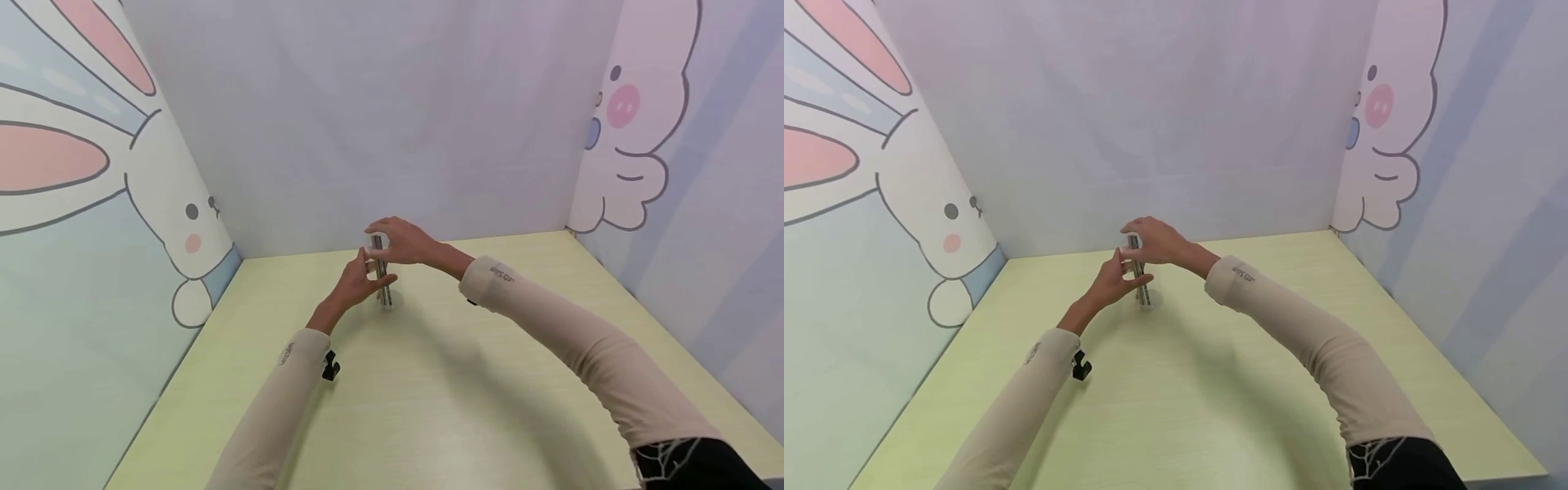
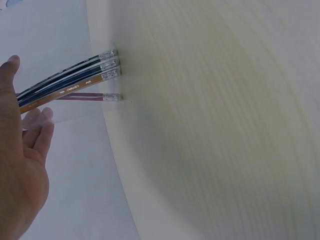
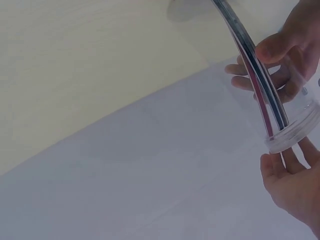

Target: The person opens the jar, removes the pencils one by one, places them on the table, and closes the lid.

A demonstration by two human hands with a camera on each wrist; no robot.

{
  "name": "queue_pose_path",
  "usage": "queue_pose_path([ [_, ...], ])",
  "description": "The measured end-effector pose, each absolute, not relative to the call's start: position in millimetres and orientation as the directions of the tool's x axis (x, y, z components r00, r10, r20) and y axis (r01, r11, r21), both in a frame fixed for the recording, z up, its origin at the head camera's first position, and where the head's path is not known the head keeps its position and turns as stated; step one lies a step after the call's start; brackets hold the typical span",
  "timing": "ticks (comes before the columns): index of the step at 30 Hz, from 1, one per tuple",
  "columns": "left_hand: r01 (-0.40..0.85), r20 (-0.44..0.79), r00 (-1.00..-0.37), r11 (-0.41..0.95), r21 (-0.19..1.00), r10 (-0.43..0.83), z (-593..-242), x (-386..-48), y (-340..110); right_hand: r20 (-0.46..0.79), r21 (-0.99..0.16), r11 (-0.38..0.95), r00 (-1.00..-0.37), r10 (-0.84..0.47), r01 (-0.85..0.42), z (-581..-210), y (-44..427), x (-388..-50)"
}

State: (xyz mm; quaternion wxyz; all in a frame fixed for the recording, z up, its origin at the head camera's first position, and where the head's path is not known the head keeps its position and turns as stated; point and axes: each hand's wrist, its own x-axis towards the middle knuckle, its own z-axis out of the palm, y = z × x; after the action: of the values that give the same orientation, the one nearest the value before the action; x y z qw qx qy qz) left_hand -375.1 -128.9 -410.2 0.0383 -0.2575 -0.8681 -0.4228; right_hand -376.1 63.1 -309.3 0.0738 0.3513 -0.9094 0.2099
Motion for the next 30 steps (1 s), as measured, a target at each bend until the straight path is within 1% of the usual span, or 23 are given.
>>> queue_pose_path([
  [4, 0.488, 0.291, -0.861, 0.513, 0.707, 0.418, -410.9, -374.7, -127.9, 0.271, -0.319, 0.702, -0.771, -0.577, -0.637, -310.7, 62.5, -375.1],
  [6, 0.500, 0.298, -0.853, 0.508, 0.702, 0.428, -411.5, -375.2, -127.6, 0.269, -0.323, 0.703, -0.773, -0.574, -0.634, -311.8, 63.0, -375.8],
  [17, 0.507, 0.310, -0.850, 0.500, 0.702, 0.426, -411.8, -379.0, -129.0, 0.286, -0.322, 0.648, -0.723, -0.628, -0.690, -311.3, 62.8, -380.2],
  [20, 0.513, 0.313, -0.846, 0.495, 0.702, 0.433, -411.3, -379.4, -128.1, 0.280, -0.321, 0.645, -0.720, -0.635, -0.694, -310.3, 62.7, -379.6],
  [22, 0.513, 0.313, -0.846, 0.497, 0.700, 0.433, -411.1, -379.2, -128.2, 0.278, -0.321, 0.657, -0.731, -0.624, -0.683, -309.1, 62.1, -378.5],
  [27, 0.501, 0.312, -0.858, 0.533, 0.681, 0.408, -410.5, -376.8, -129.5, 0.263, -0.295, 0.725, -0.783, -0.564, -0.622, -307.7, 59.2, -375.4],
  [30, 0.495, 0.302, -0.862, 0.543, 0.678, 0.408, -409.4, -376.4, -128.6, 0.251, -0.274, 0.748, -0.796, -0.551, -0.604, -306.9, 59.5, -374.7],
])
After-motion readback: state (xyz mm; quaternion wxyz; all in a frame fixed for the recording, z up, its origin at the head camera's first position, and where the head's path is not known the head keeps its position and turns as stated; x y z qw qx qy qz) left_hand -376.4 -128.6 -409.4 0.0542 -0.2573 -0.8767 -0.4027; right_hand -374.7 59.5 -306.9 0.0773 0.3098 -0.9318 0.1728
